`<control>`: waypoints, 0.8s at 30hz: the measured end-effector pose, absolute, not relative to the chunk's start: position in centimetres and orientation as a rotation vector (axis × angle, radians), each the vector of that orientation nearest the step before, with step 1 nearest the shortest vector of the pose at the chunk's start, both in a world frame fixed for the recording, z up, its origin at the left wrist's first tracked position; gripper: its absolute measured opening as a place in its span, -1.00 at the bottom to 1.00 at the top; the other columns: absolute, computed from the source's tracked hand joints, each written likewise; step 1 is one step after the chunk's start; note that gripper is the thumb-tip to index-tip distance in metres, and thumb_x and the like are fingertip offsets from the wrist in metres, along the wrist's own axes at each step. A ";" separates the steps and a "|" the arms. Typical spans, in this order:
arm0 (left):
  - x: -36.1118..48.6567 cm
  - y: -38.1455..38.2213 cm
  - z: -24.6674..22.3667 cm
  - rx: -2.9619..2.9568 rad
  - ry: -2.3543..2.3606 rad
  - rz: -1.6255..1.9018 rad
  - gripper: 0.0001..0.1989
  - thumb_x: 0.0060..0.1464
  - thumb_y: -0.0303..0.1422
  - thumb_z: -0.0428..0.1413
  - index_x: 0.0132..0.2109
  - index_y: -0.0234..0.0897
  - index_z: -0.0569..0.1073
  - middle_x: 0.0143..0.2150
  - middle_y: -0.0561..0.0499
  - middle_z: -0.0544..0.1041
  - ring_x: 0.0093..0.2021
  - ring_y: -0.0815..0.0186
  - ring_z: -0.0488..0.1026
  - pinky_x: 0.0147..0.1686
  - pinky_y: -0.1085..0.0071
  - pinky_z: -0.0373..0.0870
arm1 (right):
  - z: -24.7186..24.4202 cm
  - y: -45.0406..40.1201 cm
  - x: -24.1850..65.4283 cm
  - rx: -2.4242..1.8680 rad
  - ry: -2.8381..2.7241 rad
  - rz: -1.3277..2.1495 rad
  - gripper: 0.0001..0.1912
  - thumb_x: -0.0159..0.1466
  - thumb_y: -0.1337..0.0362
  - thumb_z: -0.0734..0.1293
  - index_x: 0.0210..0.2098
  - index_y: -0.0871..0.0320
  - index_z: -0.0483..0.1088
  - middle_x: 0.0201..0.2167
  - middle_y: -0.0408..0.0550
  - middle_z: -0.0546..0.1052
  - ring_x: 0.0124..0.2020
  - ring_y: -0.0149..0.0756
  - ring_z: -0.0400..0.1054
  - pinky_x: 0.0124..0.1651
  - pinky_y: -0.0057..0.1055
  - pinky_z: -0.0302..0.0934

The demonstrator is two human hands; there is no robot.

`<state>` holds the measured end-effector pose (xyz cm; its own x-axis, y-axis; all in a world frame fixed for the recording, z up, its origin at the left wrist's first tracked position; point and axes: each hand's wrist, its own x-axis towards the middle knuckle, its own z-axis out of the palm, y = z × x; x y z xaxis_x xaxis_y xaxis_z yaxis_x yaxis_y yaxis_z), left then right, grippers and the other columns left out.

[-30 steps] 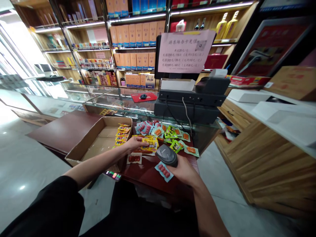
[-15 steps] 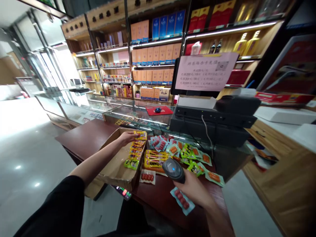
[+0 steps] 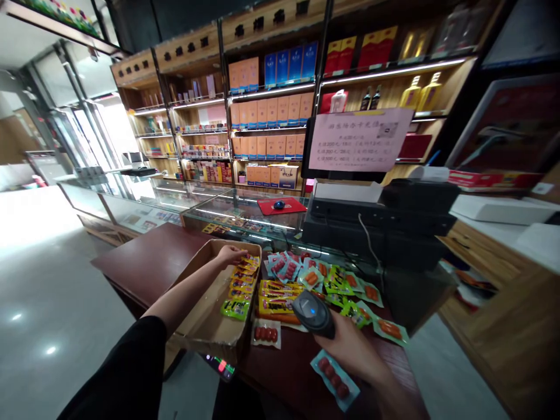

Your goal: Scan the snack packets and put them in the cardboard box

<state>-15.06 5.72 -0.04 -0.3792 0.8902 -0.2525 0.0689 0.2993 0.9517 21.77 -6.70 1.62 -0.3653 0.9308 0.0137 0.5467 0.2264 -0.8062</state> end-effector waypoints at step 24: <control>1.1 -3.8 0.5 1.698 1.385 0.803 -0.57 -0.24 -0.09 0.35 -0.38 -0.30 0.40 -0.50 0.09 0.47 -0.53 0.43 0.37 -0.55 0.53 0.25 | 1.2 -10.2 26.5 -1.345 -1.834 1.234 -0.81 0.12 0.25 0.36 -0.24 0.10 0.44 -0.47 -0.07 0.62 -0.46 -0.15 0.54 -0.41 -0.34 0.39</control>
<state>1.06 -3.84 0.48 0.2046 0.9788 -0.0061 0.4812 -0.0951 0.8714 26.48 -10.16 1.21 -0.3501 0.9327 -0.0859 0.4309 0.0790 -0.8989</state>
